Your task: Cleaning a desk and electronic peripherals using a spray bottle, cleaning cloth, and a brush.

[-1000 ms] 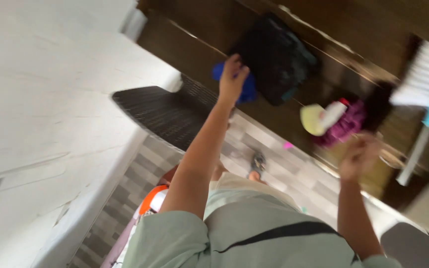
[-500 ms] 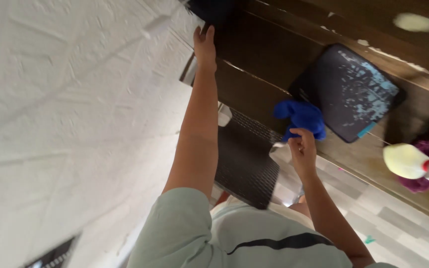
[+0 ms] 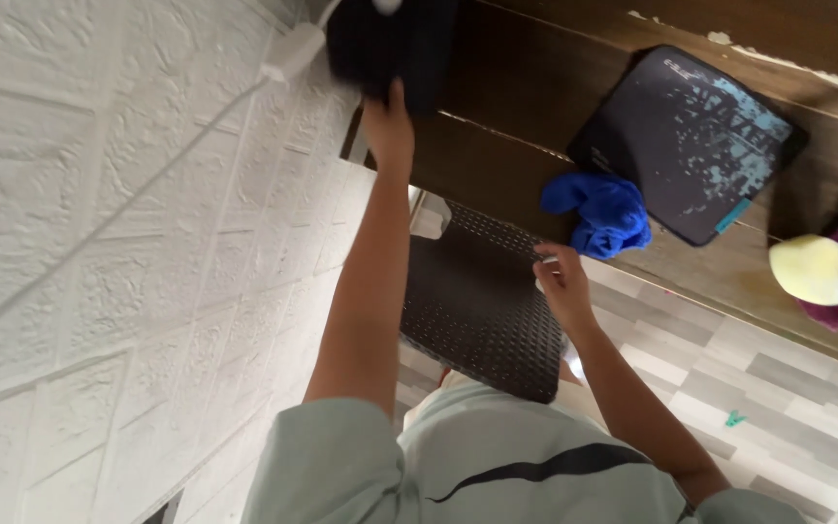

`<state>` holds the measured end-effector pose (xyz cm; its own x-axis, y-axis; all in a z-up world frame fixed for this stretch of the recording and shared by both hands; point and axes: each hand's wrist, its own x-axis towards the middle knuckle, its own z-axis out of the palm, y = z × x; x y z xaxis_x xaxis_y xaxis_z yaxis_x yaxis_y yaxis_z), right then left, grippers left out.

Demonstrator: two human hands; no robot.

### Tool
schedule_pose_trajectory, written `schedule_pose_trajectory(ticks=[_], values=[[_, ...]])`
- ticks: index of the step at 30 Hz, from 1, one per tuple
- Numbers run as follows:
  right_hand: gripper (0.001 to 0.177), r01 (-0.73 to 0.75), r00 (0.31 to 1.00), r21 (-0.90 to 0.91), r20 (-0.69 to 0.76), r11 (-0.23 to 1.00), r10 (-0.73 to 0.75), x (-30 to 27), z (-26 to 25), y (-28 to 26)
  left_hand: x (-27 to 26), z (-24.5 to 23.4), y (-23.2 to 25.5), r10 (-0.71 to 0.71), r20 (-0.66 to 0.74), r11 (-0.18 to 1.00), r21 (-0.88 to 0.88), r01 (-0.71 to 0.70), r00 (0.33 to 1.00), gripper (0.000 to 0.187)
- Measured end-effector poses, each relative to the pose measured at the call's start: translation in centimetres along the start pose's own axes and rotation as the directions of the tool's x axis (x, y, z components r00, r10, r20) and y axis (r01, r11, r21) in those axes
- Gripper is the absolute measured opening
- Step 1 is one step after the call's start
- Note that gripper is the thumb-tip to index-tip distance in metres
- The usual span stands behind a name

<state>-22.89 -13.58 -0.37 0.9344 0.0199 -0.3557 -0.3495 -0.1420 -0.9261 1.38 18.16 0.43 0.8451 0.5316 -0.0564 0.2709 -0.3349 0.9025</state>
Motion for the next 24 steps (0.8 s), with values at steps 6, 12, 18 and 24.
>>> schedule_pose_trajectory(ticks=[6, 12, 18, 24], values=[[0.030, 0.062, 0.997, -0.007, 0.041, 0.998, -0.062, -1.2, -1.1, -0.1, -17.9, -7.1, 3.0, -0.180, 0.116, 0.932, -0.299, 0.207, 0.977, 0.044], [0.063, -0.198, 0.975, 0.560, 0.197, 0.804, 0.103, -3.5, -4.5, -0.2, -32.8, -9.3, 2.7, -0.434, 0.303, 0.602, -0.603, 0.524, 0.848, 0.021], [0.086, -0.118, 0.993, 0.900, 0.112, 0.420, 0.039, -9.8, -12.2, -3.3, -35.6, -12.8, 7.3, -0.401, 0.558, 0.270, -0.686, 0.676, 0.726, 0.051], [0.086, 0.124, 0.940, 0.878, -0.254, 0.462, 0.229, -16.8, -19.4, -2.3, -31.1, -13.4, 13.1, -0.185, 0.660, 0.460, -0.596, 0.657, 0.728, 0.067]])
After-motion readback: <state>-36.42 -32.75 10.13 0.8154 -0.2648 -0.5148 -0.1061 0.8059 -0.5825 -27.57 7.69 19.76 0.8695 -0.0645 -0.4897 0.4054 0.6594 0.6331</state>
